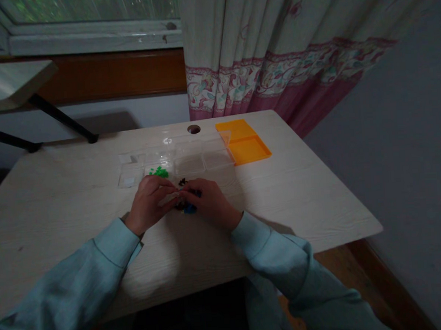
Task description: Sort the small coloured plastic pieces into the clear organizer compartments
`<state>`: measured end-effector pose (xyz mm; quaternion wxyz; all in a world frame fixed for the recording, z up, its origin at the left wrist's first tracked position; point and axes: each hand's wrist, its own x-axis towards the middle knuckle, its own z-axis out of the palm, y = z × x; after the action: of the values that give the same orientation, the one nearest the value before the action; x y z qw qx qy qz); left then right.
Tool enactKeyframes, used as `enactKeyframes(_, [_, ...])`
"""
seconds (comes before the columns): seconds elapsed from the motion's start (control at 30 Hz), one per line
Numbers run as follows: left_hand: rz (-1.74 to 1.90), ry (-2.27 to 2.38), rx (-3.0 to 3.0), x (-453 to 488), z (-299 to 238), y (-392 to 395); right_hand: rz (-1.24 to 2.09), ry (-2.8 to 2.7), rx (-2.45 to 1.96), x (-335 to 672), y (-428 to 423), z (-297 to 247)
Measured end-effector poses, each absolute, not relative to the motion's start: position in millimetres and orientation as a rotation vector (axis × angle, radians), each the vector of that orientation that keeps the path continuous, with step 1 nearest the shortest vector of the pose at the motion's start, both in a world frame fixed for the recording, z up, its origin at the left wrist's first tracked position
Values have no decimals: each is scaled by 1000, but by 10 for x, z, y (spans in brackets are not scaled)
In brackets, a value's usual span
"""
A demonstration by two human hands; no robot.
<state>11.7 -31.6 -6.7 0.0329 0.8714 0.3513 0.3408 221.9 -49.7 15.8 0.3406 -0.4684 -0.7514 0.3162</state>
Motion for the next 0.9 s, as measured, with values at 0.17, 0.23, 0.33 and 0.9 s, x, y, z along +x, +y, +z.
enactKeyframes(0.17, [1069,1053,2676,131,-42,-330,673,-2043,-1233,2231,-490,135])
enactKeyframes(0.23, [1070,1019,2661,128,-33,-327,636,-2085,-1216,2240,-488,134])
enactKeyframes(0.33, [1089,1066,2627,80,-14,-288,547,-2111,-1197,2275,-463,137])
enactKeyframes(0.9, [1330,1534,2413,-206,-84,4,88,-2417,-1288,2298,-377,51])
